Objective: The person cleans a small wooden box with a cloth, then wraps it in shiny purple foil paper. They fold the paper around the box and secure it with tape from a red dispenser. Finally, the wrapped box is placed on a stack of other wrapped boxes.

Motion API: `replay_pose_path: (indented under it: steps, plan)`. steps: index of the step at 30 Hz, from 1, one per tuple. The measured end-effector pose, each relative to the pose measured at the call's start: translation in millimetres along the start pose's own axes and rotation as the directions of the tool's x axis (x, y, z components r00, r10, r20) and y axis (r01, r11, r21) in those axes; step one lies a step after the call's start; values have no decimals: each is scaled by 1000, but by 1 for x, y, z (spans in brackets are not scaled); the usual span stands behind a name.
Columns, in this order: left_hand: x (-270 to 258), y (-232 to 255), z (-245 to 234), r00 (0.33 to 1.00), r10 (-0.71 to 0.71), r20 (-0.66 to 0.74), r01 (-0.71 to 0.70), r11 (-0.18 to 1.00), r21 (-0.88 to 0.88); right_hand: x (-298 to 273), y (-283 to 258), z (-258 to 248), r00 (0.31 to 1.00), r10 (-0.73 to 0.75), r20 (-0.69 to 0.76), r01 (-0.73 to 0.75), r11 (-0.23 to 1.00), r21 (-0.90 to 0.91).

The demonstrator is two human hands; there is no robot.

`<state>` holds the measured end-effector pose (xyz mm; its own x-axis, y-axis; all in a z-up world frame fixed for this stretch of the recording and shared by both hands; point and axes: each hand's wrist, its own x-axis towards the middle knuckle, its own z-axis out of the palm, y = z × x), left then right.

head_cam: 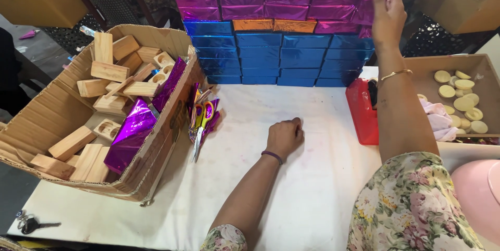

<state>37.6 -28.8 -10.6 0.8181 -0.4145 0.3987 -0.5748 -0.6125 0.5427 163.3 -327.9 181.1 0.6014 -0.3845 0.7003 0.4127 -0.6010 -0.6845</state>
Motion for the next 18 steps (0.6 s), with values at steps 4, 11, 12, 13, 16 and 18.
replay_pose_path:
  steps: [4, 11, 12, 13, 16, 18]
  plan:
    - [0, 0, 0, 1000, 2, 6, -2, 1000, 5, -12, -15, -1, 964, -265, -5, 265, 963, -44]
    - [1, -1, 1, 999, -17, 33, 17, 1000, 12, -13, -11, 7, 949, -306, -80, 290, 942, -168]
    - [1, -1, 2, 1000, -10, 23, 9, 1000, 14, -12, -11, 7, 950, -300, -89, 282, 944, -173]
    - [1, -1, 1, 1000, -9, 23, 9, 1000, 14, -14, -15, 6, 950, -301, -89, 282, 944, -173]
    - [2, -1, 0, 999, -12, 36, 11, 1000, 20, -18, -20, 3, 943, -330, -43, 318, 932, -171]
    - [1, 0, 0, 998, -24, 54, 23, 999, 24, -19, -13, 2, 943, -333, -4, 330, 935, -128]
